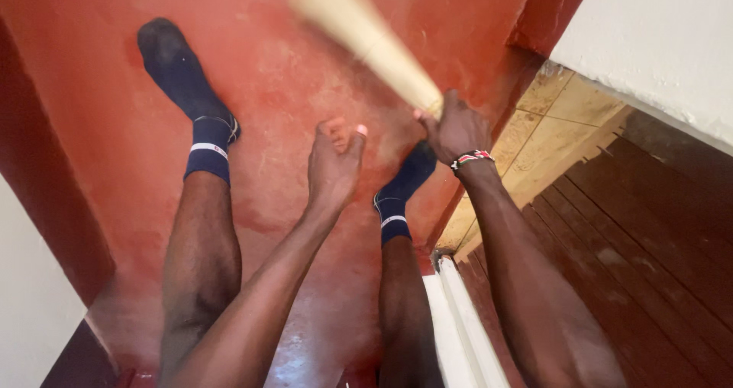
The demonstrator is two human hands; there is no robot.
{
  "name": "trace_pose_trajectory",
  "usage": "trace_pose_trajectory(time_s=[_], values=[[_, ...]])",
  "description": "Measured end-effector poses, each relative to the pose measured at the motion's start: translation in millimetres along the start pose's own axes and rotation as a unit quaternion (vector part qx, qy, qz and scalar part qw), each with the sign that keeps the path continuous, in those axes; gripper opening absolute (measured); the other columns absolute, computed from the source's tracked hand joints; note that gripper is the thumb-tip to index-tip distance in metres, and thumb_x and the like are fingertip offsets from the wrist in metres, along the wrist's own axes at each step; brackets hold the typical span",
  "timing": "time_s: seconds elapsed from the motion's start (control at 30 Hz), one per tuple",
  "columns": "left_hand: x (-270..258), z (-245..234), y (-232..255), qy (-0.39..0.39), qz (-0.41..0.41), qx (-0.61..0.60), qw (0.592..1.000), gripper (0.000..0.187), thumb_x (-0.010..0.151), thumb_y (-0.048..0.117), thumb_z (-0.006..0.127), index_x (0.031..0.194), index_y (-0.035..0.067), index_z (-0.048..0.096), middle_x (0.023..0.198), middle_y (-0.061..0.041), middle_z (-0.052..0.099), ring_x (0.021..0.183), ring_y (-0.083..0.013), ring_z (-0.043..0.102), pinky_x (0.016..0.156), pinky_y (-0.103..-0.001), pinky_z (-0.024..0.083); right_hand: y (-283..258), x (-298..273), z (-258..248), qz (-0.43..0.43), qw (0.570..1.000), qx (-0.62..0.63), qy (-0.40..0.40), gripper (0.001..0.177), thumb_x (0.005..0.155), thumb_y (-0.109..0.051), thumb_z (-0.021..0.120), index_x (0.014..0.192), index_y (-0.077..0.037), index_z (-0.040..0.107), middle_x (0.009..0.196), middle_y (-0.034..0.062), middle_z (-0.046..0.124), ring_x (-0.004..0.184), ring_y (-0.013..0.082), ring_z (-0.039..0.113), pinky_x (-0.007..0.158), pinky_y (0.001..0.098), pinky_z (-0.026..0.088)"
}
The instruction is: The person sweeps a red floor by hand using a bundle of straw, gathering dust and debris.
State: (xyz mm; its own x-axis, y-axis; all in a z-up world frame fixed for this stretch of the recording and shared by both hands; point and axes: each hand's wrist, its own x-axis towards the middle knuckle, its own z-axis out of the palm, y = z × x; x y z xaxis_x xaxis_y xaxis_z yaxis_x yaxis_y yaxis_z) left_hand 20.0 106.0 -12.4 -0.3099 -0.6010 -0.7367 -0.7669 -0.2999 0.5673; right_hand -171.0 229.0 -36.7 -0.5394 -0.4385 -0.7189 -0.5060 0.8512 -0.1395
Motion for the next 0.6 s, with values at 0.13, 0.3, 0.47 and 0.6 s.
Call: trace_pose_trajectory(time_s=[0.13, 0.3, 0.47, 0.6], values=[[1.9, 0.9, -7.9, 0.011, -0.009, -0.073, 0.997, 0.073, 0.097, 0.043, 0.068, 0.147, -0.001, 0.039, 0.133, -0.023, 0.062, 0.118, -0.026, 0.067, 0.099, -0.037, 0.053, -0.7, 18.1, 14.3, 0.081, 0.996, 0.003, -0.028, 0.067, 0.094, -0.059, 0.06, 0.12, 0.003, 0.055, 0.101, 0.0321, 0.069, 0.097, 0.0512, 0.068, 0.083, 0.0598, 0.051], [-1.4, 4.2, 1.7, 0.004, -0.025, -0.103, 0.994, 0.076, 0.093, 0.043, 0.068, 0.148, 0.0, 0.037, 0.13, -0.022, 0.064, 0.114, -0.0253, 0.069, 0.097, -0.037, 0.055, 1.1, 50.5, 44.8, 0.265, 0.923, 0.165, 0.226, 0.076, 0.098, -0.068, 0.062, 0.112, 0.006, 0.056, 0.098, 0.0313, 0.07, 0.093, 0.0486, 0.069, 0.079, 0.057, 0.053], [-0.9, -4.7, 9.4, 0.004, -0.051, -0.03, 0.998, 0.072, 0.094, 0.043, 0.07, 0.146, 0.002, 0.043, 0.13, -0.021, 0.064, 0.117, -0.0256, 0.066, 0.099, -0.038, 0.052, -60.5, 16.7, 22.4, 0.128, 0.973, 0.175, 0.083, 0.072, 0.091, -0.067, 0.06, 0.113, 0.001, 0.056, 0.09, 0.0255, 0.074, 0.087, 0.0449, 0.073, 0.076, 0.0562, 0.054], [2.2, -7.7, 14.1, 0.016, -0.024, -0.028, 0.999, 0.07, 0.094, 0.043, 0.071, 0.143, 0.001, 0.045, 0.13, -0.021, 0.064, 0.119, -0.0261, 0.065, 0.101, -0.039, 0.052, -72.6, 22.6, 12.4, -0.008, 0.998, 0.053, 0.023, 0.071, 0.089, -0.065, 0.061, 0.116, -0.001, 0.056, 0.095, 0.027, 0.072, 0.088, 0.0483, 0.07, 0.072, 0.0595, 0.052]])
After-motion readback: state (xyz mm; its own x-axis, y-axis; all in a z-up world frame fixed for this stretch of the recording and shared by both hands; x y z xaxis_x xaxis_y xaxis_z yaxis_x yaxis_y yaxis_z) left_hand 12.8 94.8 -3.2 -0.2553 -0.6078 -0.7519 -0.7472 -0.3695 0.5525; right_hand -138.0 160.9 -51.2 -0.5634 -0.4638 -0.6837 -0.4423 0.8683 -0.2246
